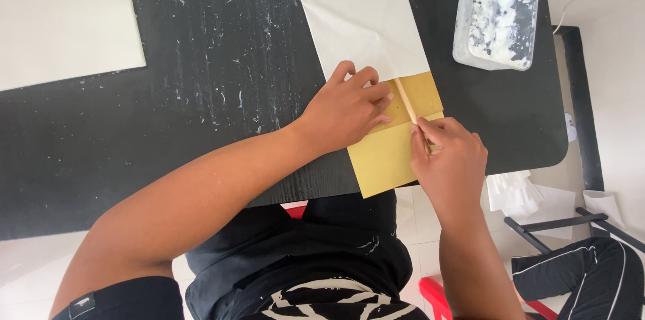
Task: The person applies white glue to a yellow cardboard piece using a wooden stick, then places a white paper sheet on top and smooths it down. They repeat the process by applying more glue to the paper and pressing it onto the cardboard.
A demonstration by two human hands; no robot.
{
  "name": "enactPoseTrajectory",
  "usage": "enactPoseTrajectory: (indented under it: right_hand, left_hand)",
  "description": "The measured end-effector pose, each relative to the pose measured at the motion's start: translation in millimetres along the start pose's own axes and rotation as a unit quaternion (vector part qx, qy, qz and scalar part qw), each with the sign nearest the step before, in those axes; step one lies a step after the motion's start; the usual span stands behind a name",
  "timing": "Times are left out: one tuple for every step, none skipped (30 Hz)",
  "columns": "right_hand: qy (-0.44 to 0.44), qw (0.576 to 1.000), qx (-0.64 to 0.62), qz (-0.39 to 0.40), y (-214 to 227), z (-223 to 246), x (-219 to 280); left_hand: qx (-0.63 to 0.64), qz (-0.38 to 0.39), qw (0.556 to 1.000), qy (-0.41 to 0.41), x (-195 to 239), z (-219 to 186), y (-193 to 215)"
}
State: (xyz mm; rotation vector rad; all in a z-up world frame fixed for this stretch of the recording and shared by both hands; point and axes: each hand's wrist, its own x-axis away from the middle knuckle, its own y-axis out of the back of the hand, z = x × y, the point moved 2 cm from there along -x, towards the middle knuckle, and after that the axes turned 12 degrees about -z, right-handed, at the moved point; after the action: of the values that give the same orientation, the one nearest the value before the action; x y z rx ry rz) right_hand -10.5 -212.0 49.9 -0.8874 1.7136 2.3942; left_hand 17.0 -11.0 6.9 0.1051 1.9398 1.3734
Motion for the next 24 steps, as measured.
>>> enactPoseTrajectory:
  right_hand:
    - [0.001,1.000,0.000,0.000,-0.3,0.8,-1.5]
    - [0.003,1.000,-0.002,0.001,-0.8,1.8,-3.0]
    - [0.005,1.000,-0.005,0.003,-1.1,3.2,-3.9]
    - [0.006,1.000,-0.005,0.004,-3.9,3.0,-5.2]
    - [0.014,1.000,-0.003,-0.002,-6.5,3.0,-6.9]
    - [0.023,1.000,-0.001,-0.008,-9.1,3.1,-8.6]
    - [0.024,1.000,-0.002,-0.009,-8.3,4.7,-9.4]
    - [0.020,1.000,-0.007,-0.006,-7.6,6.4,-10.2]
    - [0.017,1.000,-0.013,-0.002,-7.6,8.4,-12.0]
    - [0.019,1.000,-0.015,-0.002,-8.5,8.3,-10.6]
    - [0.018,1.000,-0.009,-0.007,-8.1,7.3,-8.3]
    - [0.017,1.000,-0.002,-0.013,-7.6,6.0,-5.9]
    - [0.017,1.000,-0.002,-0.013,-5.4,2.3,-3.5]
    - [0.006,1.000,0.005,-0.015,-3.1,-2.0,-1.1]
    - [-0.004,1.000,0.012,-0.016,-0.6,-6.3,1.5]
    - [-0.005,1.000,0.012,-0.014,-0.2,-8.2,1.0]
    - [-0.011,1.000,0.013,-0.009,0.6,-10.7,0.8]
    - [-0.017,1.000,0.015,-0.004,1.7,-13.3,0.8]
    - [-0.019,1.000,0.016,-0.004,-0.9,-14.6,-1.4]
    - [-0.014,1.000,0.002,-0.008,-3.2,-15.4,-3.6]
    - [-0.008,1.000,-0.013,-0.013,-6.0,-15.9,-6.9]
    - [-0.009,1.000,-0.012,-0.015,-8.1,-16.3,-8.3]
    - [-0.003,1.000,-0.007,-0.008,-11.7,-15.8,-10.7]
    - [0.002,1.000,-0.001,-0.001,-15.3,-14.9,-13.1]
  left_hand:
    - [0.000,0.000,1.000,0.000,-0.9,-0.2,1.1]
    - [0.006,0.003,1.000,0.008,-1.7,-0.1,2.1]
    - [0.012,0.007,1.000,0.016,-1.8,-0.4,3.3]
    - [0.012,0.008,1.000,0.017,-1.6,-0.6,4.1]
    - [0.015,0.007,1.000,0.019,-2.0,-0.4,5.0]
    - [0.018,0.006,1.000,0.021,-2.4,-0.3,5.9]
    - [0.017,0.007,1.000,0.022,-1.9,-0.9,5.7]
    - [0.021,-0.003,1.000,0.022,-1.4,-1.5,6.1]
    - [0.025,-0.012,0.999,0.024,-0.8,-1.2,6.5]
    - [0.023,-0.012,0.999,0.026,-0.3,-0.1,7.8]
    - [0.022,-0.013,0.999,0.028,-0.3,-0.3,8.4]
    - [0.021,-0.014,0.999,0.030,-0.4,-0.7,8.7]
    - [0.021,-0.014,0.999,0.030,-0.3,-0.7,7.8]
    - [0.020,-0.019,0.999,0.031,-0.3,-0.7,7.0]
    - [0.018,-0.023,0.999,0.033,0.0,-1.1,6.2]
    - [0.019,-0.022,0.999,0.034,0.3,-0.7,5.5]
    - [0.024,-0.023,0.999,0.033,-0.1,-0.8,4.6]
    - [0.029,-0.024,0.999,0.033,-0.6,-1.2,3.7]
    - [0.030,-0.024,0.999,0.032,-0.3,-1.0,3.8]
    - [0.033,-0.019,0.999,0.031,-0.1,-1.0,4.0]
    - [0.034,-0.014,0.999,0.030,-0.2,0.1,4.6]
    - [0.034,-0.015,0.999,0.028,-1.0,-0.4,4.0]
    - [0.039,-0.011,0.999,0.028,-0.8,0.1,4.1]
    - [0.044,-0.007,0.999,0.029,-0.3,0.8,4.4]
